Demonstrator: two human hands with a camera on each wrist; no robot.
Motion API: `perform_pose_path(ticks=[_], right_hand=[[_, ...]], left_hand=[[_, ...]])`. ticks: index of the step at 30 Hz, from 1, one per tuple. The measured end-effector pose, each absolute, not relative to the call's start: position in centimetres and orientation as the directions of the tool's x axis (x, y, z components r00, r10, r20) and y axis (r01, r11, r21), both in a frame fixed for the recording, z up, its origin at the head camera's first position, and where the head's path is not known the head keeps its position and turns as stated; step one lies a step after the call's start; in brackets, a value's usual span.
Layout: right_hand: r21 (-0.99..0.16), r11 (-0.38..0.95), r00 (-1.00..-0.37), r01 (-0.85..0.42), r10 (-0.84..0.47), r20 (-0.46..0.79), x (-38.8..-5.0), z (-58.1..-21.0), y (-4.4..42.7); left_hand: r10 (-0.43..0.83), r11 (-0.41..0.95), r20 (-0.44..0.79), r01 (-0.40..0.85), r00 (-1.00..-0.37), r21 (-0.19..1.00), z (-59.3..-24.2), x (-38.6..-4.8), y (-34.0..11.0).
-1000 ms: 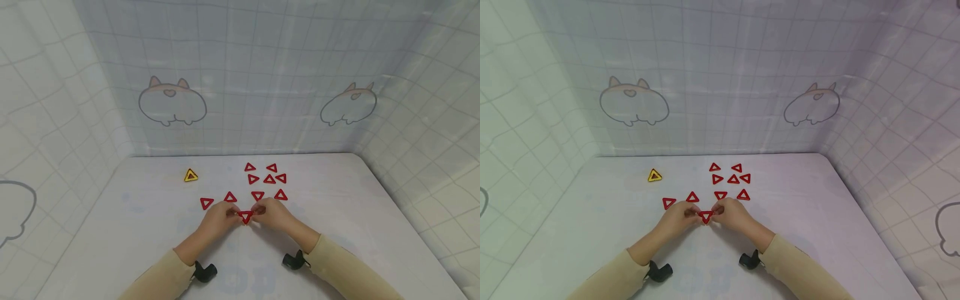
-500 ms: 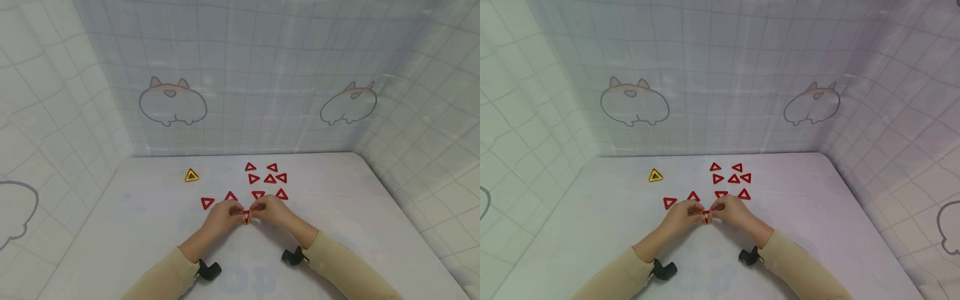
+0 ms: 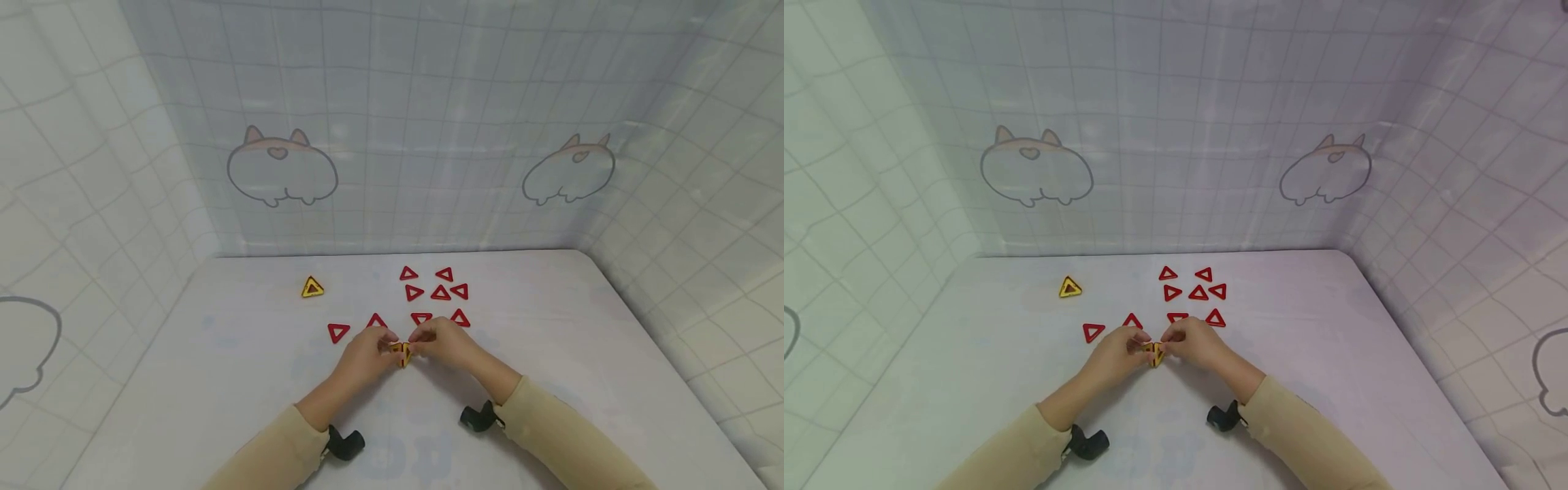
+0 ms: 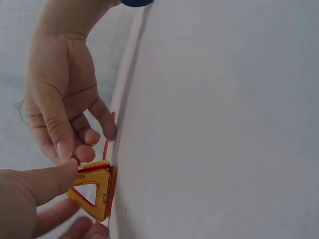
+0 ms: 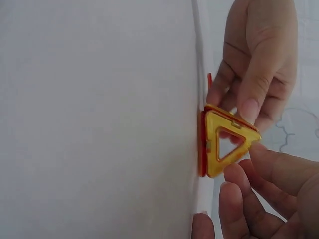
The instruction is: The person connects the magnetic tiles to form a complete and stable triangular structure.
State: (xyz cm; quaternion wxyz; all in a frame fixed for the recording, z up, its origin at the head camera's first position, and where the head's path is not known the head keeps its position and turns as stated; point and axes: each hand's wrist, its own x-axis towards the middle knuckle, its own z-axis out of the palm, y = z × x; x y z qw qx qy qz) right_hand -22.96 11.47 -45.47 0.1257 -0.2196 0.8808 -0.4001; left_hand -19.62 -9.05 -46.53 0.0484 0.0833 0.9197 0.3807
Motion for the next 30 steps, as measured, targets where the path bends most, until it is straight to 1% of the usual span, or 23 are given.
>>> perform_pose_path(ticks=[8, 13, 17, 24, 27, 30], right_hand=[[-0.711, 0.637, -0.891, -0.299, -0.452, -0.031, -23.7, -43.7, 12.7], [-0.711, 0.654, -0.914, -0.258, -0.404, -0.039, -24.6, -42.2, 14.2], [-0.708, 0.671, -0.937, -0.222, -0.347, -0.035, -25.8, -41.5, 15.6], [-0.699, 0.692, -0.962, -0.181, -0.272, -0.021, -27.7, -41.6, 18.0], [-0.695, 0.699, -0.968, -0.167, -0.249, -0.018, -28.6, -42.1, 18.6], [-0.705, 0.699, -0.978, -0.12, -0.206, -0.037, -29.6, -42.8, 19.0]], left_hand=[[0.136, 0.718, -0.094, 0.033, -0.986, 0.695, -47.0, -19.7, -8.2], [0.128, 0.722, -0.115, 0.013, -0.985, 0.691, -47.0, -19.7, -7.8], [0.155, 0.703, -0.135, 0.013, -0.979, 0.711, -46.7, -19.6, -8.1], [0.22, 0.671, -0.149, 0.039, -0.964, 0.74, -46.8, -19.5, -8.6], [0.2, 0.669, -0.156, 0.019, -0.967, 0.743, -46.9, -19.5, -8.5], [0.176, 0.668, -0.159, -0.001, -0.971, 0.744, -46.9, -19.4, -8.3]])
